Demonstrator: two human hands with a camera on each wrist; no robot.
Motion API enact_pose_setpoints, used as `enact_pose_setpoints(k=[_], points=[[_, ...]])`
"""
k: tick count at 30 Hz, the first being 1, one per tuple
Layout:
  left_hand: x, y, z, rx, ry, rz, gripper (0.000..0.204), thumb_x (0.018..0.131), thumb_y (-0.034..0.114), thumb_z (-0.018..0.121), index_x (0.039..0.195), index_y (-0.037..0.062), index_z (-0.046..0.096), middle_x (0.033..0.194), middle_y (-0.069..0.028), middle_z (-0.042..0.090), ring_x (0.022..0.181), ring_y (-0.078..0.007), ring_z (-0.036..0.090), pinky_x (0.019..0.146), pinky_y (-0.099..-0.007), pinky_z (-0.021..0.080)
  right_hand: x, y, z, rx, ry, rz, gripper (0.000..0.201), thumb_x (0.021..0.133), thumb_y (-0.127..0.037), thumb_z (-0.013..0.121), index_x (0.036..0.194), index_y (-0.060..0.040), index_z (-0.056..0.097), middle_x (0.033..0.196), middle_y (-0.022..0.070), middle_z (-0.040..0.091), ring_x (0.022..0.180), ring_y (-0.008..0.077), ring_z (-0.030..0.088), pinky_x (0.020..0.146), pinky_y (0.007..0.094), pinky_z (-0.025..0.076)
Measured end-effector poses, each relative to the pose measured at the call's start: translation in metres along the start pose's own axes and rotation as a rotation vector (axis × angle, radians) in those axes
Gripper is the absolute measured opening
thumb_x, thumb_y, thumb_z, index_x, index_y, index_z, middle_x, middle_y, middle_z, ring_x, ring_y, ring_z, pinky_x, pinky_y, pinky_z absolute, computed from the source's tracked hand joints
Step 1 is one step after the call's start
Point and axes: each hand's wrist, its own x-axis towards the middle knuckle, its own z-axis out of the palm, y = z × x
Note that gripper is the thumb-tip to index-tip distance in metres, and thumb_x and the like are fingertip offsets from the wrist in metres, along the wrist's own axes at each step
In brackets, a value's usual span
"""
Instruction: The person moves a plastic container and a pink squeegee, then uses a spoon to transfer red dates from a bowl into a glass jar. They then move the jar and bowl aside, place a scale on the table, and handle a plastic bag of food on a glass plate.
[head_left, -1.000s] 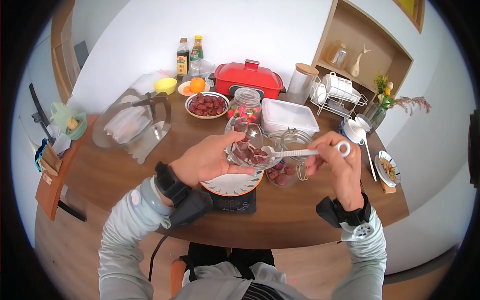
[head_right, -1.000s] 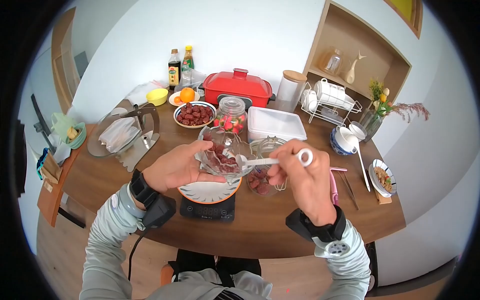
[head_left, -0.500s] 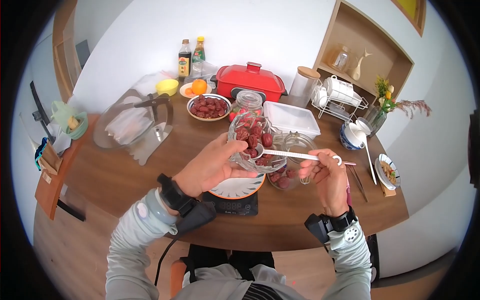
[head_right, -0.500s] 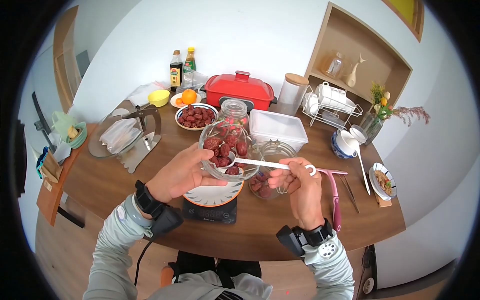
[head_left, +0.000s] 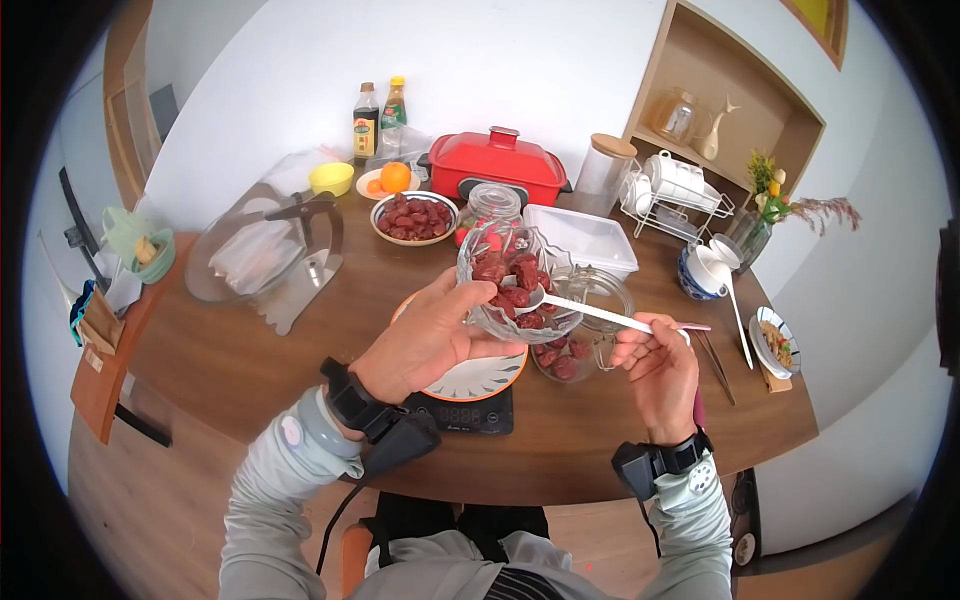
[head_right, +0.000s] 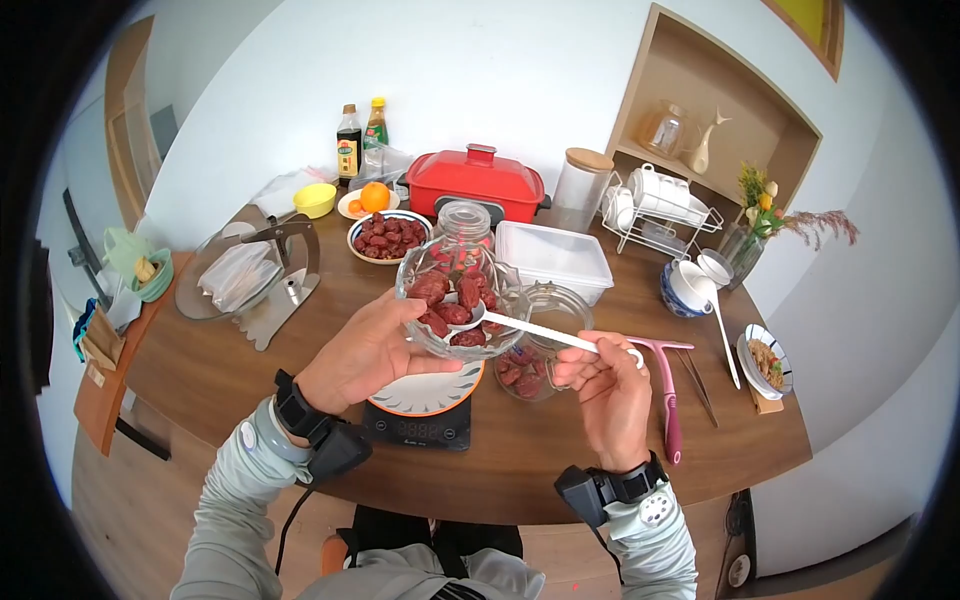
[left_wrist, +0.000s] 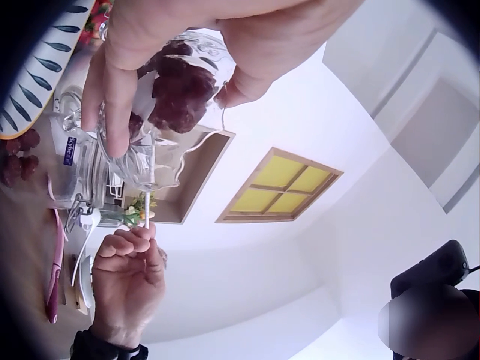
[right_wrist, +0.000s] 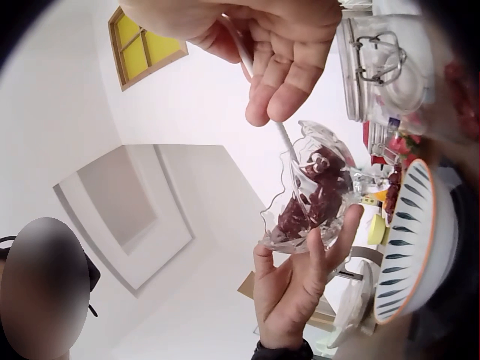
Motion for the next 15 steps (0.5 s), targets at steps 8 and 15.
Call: enact_pose_setpoints(k=[8, 15], points=[[0.006, -0.005, 0.001, -0.082, 0.006, -0.014, 0.029, 0.09, 0.014, 0.05, 0.118, 0.0054, 0.044, 0.12, -0.0094, 0.05, 0.109, -0.026, 0.053, 0.09, -0.0503, 0.048, -0.001, -0.018, -0.008, 0.008, 0.03, -0.064, 0.024, 0.093, -0.015, 0.04, 0.1, 0.003, 0.055, 0.081, 0.0162, 0.065, 0.068, 0.0213, 0.064, 0.064, 0.032, 0.053], [0.006, -0.009, -0.002, -0.102, 0.021, -0.048, 0.039, 0.091, 0.018, 0.048, 0.127, 0.0039, 0.041, 0.126, -0.0145, 0.05, 0.115, -0.0295, 0.05, 0.096, -0.0466, 0.044, 0.003, -0.05, -0.024, -0.041, 0.15, -0.18, 0.025, 0.093, -0.017, 0.043, 0.1, 0.0037, 0.054, 0.081, 0.0142, 0.065, 0.068, 0.0199, 0.063, 0.064, 0.0307, 0.052]])
